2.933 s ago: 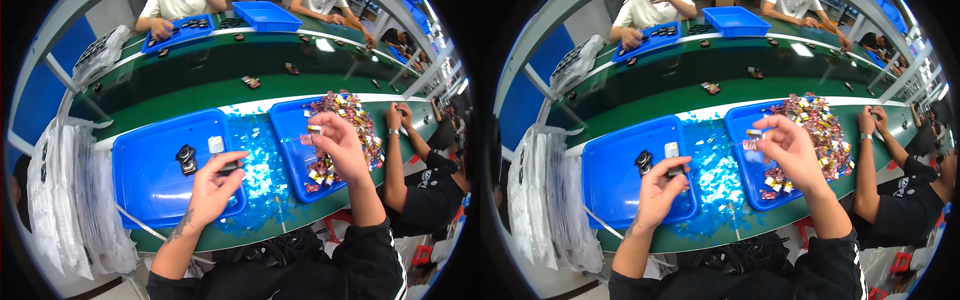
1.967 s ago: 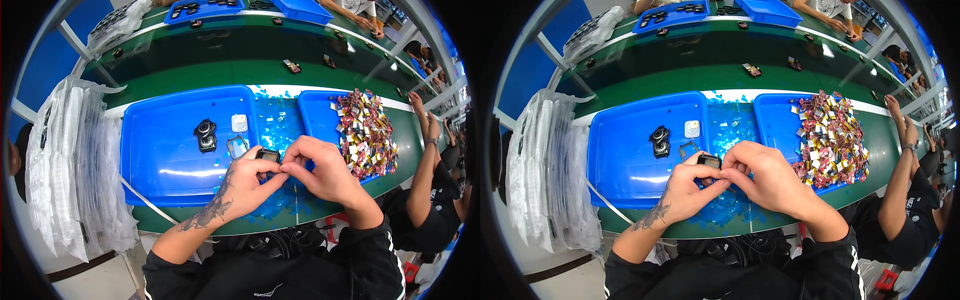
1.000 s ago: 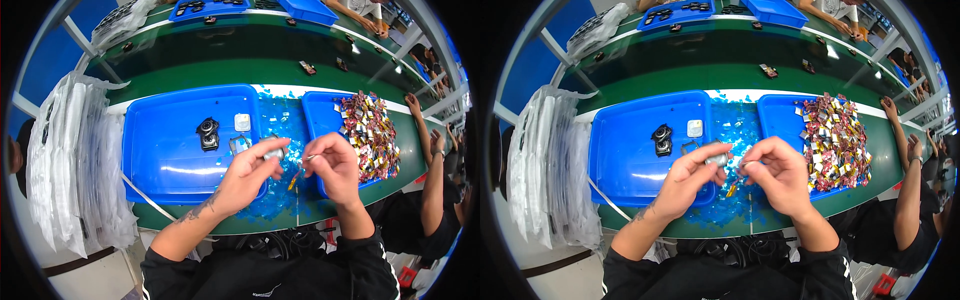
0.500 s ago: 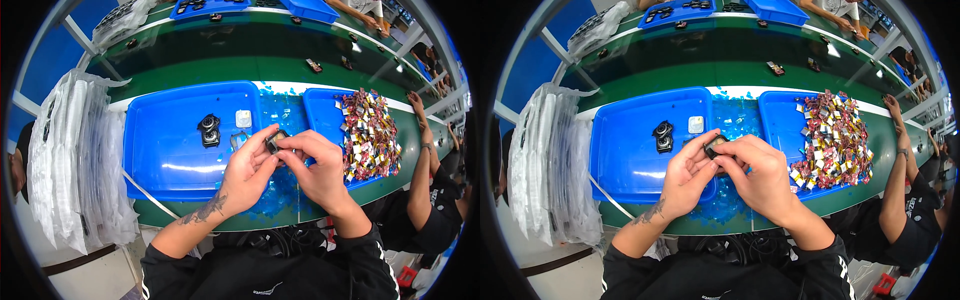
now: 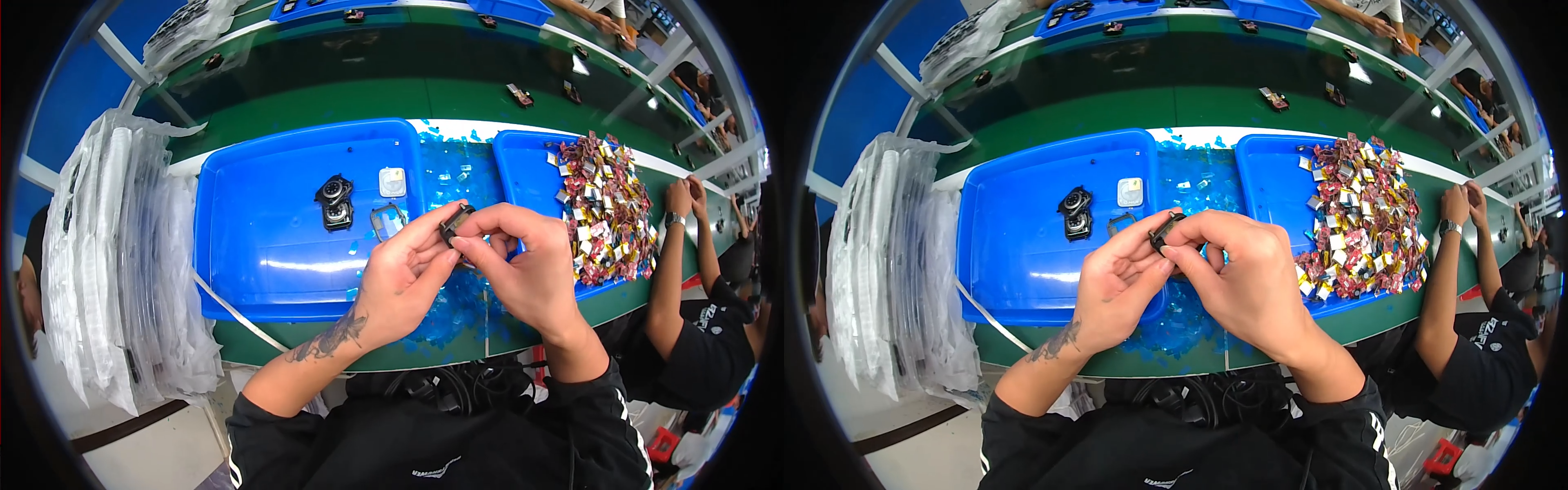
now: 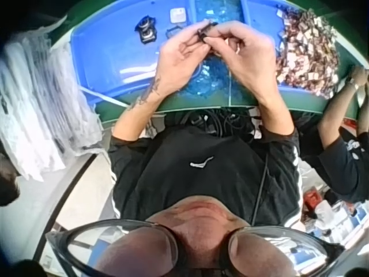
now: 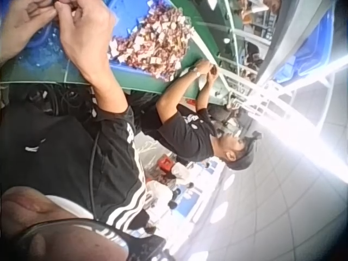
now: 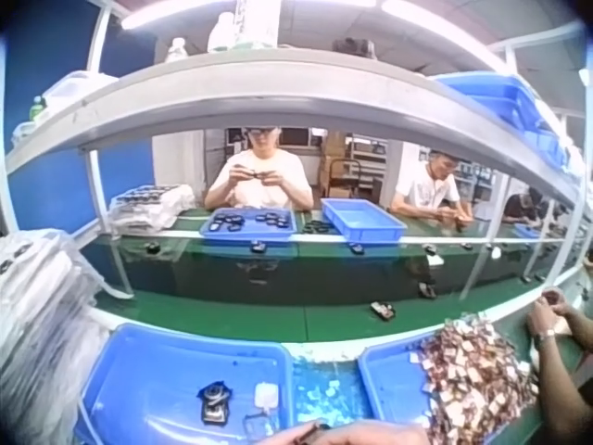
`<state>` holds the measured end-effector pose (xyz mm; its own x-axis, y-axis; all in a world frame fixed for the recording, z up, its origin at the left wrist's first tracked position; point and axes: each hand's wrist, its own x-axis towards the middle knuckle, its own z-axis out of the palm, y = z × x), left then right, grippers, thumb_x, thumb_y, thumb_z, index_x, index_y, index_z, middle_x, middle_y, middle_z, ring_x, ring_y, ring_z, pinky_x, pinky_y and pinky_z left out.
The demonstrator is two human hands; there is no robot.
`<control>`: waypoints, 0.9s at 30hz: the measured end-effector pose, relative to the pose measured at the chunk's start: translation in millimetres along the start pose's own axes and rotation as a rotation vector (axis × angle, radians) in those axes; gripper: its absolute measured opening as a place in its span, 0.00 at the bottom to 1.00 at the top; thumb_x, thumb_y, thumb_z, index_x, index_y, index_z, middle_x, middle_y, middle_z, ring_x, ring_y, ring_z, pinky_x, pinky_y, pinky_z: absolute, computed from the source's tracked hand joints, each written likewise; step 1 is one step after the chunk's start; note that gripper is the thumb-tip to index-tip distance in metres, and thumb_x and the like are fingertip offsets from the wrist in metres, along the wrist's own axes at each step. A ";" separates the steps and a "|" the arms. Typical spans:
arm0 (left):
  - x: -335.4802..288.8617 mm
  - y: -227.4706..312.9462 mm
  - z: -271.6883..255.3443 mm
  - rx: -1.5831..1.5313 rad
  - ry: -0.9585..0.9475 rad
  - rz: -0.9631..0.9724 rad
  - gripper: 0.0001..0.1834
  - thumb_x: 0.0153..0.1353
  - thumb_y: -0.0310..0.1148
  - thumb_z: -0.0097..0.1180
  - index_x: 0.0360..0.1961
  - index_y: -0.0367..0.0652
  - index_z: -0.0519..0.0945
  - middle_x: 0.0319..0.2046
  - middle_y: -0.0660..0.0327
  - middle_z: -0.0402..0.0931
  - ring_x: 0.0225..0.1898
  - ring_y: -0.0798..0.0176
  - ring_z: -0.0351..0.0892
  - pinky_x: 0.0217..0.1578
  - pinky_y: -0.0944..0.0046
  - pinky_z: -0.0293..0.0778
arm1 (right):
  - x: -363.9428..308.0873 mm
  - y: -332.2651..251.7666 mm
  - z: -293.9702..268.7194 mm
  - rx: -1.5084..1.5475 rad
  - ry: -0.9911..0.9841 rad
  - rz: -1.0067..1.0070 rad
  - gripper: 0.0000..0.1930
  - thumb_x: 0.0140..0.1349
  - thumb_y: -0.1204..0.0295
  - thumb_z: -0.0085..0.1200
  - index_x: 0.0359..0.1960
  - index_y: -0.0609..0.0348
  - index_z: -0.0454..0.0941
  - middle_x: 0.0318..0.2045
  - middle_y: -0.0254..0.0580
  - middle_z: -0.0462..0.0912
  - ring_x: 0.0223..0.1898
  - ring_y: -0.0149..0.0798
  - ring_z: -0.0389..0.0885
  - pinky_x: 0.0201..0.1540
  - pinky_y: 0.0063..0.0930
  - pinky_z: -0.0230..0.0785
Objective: Assembling small electronic components into casings on an industrial workbench at an assembly line.
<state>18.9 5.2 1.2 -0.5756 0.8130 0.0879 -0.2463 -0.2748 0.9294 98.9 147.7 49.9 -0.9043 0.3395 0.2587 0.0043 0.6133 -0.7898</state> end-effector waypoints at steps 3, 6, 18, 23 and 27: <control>-0.3 1.1 1.9 0.057 0.015 0.016 0.27 0.67 0.17 0.45 0.67 0.29 0.59 0.57 0.47 0.71 0.57 0.61 0.74 0.59 0.64 0.71 | 0.7 -0.1 -0.1 0.002 0.011 0.011 0.03 0.52 0.80 0.63 0.29 0.62 0.82 0.23 0.38 0.82 0.16 0.29 0.72 0.20 0.25 0.64; -1.1 0.7 0.5 0.080 0.007 -0.013 0.27 0.67 0.17 0.45 0.67 0.29 0.59 0.57 0.48 0.72 0.57 0.62 0.75 0.59 0.64 0.71 | 3.2 -2.5 -2.8 -0.029 -0.010 -0.010 0.04 0.52 0.80 0.64 0.27 0.61 0.80 0.23 0.38 0.82 0.17 0.30 0.72 0.19 0.25 0.62; 7.3 6.6 1.2 -0.161 0.095 0.022 0.28 0.67 0.18 0.45 0.68 0.37 0.57 0.53 0.51 0.74 0.55 0.63 0.76 0.56 0.64 0.74 | -12.1 23.2 -4.4 0.217 0.215 -0.006 0.13 0.46 0.76 0.71 0.32 0.61 0.79 0.25 0.34 0.79 0.26 0.30 0.77 0.34 0.23 0.74; 2.9 0.3 -2.3 0.286 0.063 0.195 0.19 0.63 0.20 0.54 0.55 0.37 0.77 0.46 0.53 0.77 0.47 0.63 0.81 0.45 0.66 0.78 | -23.7 20.6 -6.7 0.405 -0.021 0.144 0.10 0.58 0.81 0.63 0.41 0.67 0.79 0.35 0.38 0.84 0.36 0.27 0.83 0.41 0.20 0.77; 4.0 7.4 -8.7 0.808 0.085 0.366 0.18 0.54 0.22 0.64 0.48 0.40 0.82 0.34 0.53 0.77 0.34 0.54 0.82 0.32 0.63 0.76 | -23.2 17.6 -13.6 0.561 -0.051 0.227 0.07 0.59 0.81 0.62 0.39 0.66 0.80 0.35 0.37 0.83 0.36 0.25 0.82 0.40 0.18 0.77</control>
<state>8.1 2.0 5.3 -0.5740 0.6960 0.4314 0.5707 -0.0378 0.8203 125.8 160.3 37.6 -0.9264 0.3750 0.0332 -0.0135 0.0549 -0.9984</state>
